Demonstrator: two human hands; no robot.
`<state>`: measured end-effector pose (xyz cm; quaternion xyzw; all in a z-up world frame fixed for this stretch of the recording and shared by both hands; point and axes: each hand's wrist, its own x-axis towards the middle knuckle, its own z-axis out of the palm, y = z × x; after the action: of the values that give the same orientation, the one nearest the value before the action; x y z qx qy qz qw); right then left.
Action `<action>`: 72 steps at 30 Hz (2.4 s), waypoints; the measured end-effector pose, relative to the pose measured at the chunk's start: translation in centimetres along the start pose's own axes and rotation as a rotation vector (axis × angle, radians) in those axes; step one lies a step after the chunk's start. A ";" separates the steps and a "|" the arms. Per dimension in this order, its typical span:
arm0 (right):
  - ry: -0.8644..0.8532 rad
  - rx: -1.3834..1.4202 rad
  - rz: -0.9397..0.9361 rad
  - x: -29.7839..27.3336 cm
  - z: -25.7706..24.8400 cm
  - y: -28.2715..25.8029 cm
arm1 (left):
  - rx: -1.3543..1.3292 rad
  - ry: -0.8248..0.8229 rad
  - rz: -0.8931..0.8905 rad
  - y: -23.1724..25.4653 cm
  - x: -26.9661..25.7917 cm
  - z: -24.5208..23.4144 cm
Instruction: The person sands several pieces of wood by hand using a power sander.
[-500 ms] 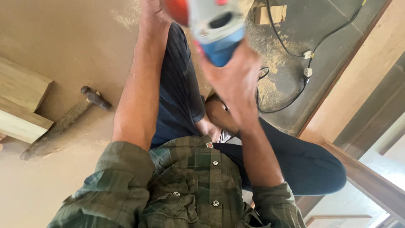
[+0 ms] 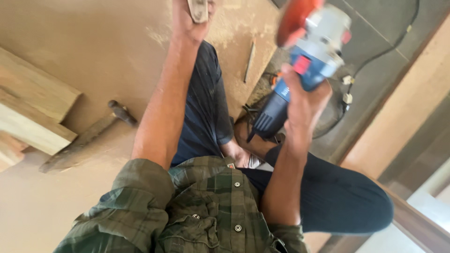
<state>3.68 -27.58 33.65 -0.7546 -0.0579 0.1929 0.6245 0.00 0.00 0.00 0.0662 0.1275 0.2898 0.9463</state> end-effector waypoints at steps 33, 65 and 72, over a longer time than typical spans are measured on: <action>0.262 0.269 0.259 1.2 -2.9 0.2 | -0.015 0.433 0.360 11.8 -2.6 4.9; 0.261 0.197 0.083 -1.6 -5.4 1.0 | 1.037 0.879 0.307 22.2 -38.6 12.7; 0.222 0.243 0.122 -2.5 -4.9 -1.3 | 1.889 0.439 -0.028 19.9 -27.3 25.0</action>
<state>3.40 -32.67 36.12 -0.6924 0.0813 0.1515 0.7008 -25.42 -0.39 33.48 0.7419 0.4822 0.0627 0.4616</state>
